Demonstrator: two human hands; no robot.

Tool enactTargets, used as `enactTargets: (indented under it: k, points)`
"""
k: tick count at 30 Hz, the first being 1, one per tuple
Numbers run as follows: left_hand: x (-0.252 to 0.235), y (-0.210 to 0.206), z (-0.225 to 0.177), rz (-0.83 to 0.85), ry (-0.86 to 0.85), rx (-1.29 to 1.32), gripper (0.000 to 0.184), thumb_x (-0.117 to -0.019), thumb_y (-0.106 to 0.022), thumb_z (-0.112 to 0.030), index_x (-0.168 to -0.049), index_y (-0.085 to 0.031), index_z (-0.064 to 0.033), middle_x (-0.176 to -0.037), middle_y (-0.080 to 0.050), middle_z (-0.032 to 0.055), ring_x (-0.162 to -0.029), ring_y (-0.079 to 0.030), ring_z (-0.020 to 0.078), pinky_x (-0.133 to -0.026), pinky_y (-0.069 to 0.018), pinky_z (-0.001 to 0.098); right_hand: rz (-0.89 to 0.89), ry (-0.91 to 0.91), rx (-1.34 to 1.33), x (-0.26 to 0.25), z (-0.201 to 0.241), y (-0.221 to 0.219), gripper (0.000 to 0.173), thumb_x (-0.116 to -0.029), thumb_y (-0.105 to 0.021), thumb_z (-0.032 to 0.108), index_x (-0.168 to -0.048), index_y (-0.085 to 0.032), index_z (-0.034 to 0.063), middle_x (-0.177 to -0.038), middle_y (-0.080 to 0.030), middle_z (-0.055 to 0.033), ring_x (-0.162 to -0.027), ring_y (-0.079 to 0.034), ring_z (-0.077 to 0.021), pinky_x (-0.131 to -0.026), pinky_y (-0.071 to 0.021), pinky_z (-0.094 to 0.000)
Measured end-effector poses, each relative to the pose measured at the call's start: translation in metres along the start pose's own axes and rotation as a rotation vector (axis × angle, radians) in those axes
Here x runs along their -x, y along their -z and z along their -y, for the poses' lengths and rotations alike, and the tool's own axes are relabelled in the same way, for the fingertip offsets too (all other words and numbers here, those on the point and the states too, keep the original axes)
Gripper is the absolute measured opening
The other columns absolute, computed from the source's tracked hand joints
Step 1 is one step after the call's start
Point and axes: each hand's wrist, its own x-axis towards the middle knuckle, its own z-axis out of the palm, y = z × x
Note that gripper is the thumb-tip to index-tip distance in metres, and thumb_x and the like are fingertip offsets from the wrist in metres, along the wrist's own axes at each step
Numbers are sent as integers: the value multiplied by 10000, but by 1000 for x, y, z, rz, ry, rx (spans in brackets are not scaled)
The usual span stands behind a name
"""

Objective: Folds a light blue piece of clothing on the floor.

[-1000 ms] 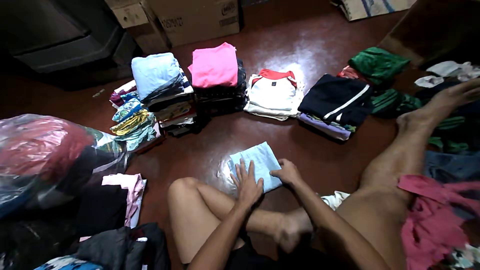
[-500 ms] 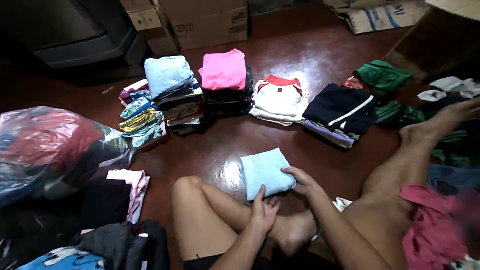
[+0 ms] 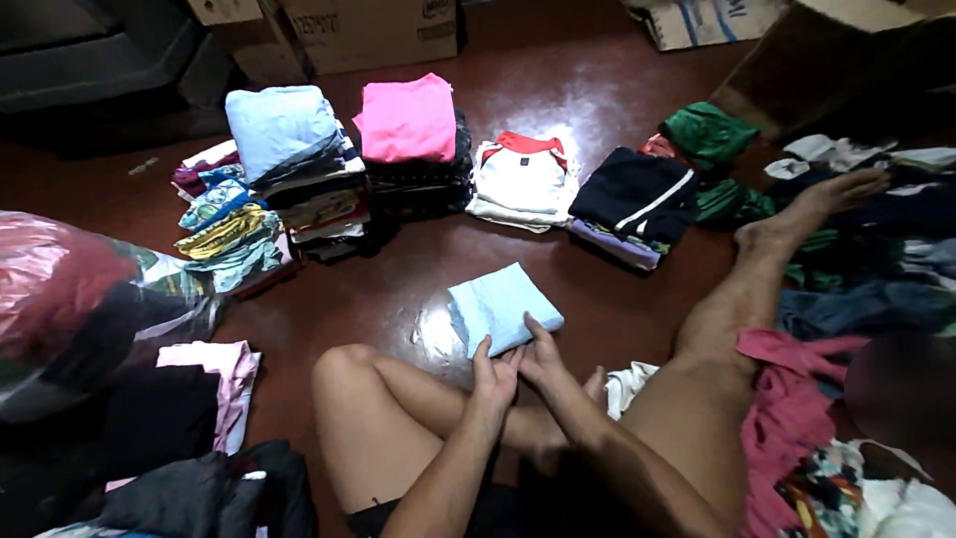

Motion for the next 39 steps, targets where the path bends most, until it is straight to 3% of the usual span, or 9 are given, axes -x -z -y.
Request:
enactTargets:
  k: [4,7,10,13,15,18,24,30,39]
  points:
    - [48,12,-45,20,63,-314,480,-1059,-472,-238,-1454,-402,26,-1391,-567,258,-1209,-629,371,-1010,-542,488,17,-24,-60,-13,-19,1,419,-1047,-516,275,-1410,-471,71,-1279,-634,-204,-1131,-660,-341,-935,-564,-577]
    - [94,31,-150,162,-341,-637,386,-1057,-466,-178,-1394,-504,6,-1223,-671,176,-1032,-688,262,-862,-591,417,89,-19,-109,-5,-14,-15,421,-1060,-472,324,-1412,-467,94,-1312,-619,-204,-1169,-640,-375,-946,-535,-632]
    - [83,71,-281,-73,-875,-869,384,-1066,-453,-189,-1403,-502,-11,-1287,-644,151,-1140,-655,245,-920,-576,432,154,12,-69,4,-5,-58,412,-1071,-451,319,-1412,-465,89,-1308,-617,-207,-1171,-638,-372,-954,-533,-626]
    - [39,125,-351,-476,-922,-1219,447,-1065,-503,-267,-1406,-533,21,-1393,-574,244,-1286,-564,349,-1082,-455,529,271,71,-60,8,8,-129,375,-1081,-418,304,-1370,-473,72,-1254,-630,-216,-1124,-655,-367,-921,-551,-615]
    - [4,167,-347,-668,-866,-1613,564,-1043,-512,-403,-1464,-521,-28,-1522,-470,255,-1430,-419,438,-1167,-324,646,383,126,-73,8,19,-188,340,-1066,-425,306,-1340,-497,117,-1244,-635,-175,-1121,-648,-334,-925,-542,-596]
    - [-40,230,-309,-890,-1070,-2063,717,-1059,-253,-582,-1608,-342,-130,-1674,-275,177,-1545,-224,433,-1209,-154,693,526,210,-93,6,44,-282,356,-1049,-443,339,-1349,-504,156,-1288,-620,-125,-1180,-623,-303,-973,-527,-579]
    - [-41,230,-299,-975,-1140,-2009,694,-1042,-253,-552,-1577,-412,-139,-1658,-330,135,-1543,-266,369,-1229,-179,637,671,324,-208,-65,82,-436,352,-1059,-465,297,-1352,-467,101,-1240,-612,-186,-1113,-643,-355,-906,-552,-605]
    - [-47,237,-296,-1014,-1136,-1995,723,-1024,-212,-609,-1580,-414,-192,-1667,-330,73,-1552,-262,318,-1247,-151,599,287,55,-85,-172,30,-416,589,-1017,-545,322,-1516,-316,108,-1436,-501,-215,-1225,-598,-375,-945,-571,-535]
    - [-47,232,-292,-1032,-1101,-2025,726,-1018,-215,-599,-1585,-407,-187,-1672,-322,73,-1555,-254,319,-1243,-148,599,252,151,49,-160,23,-411,639,-988,-628,305,-1516,-328,104,-1420,-524,-211,-1168,-638,-369,-905,-599,-496]
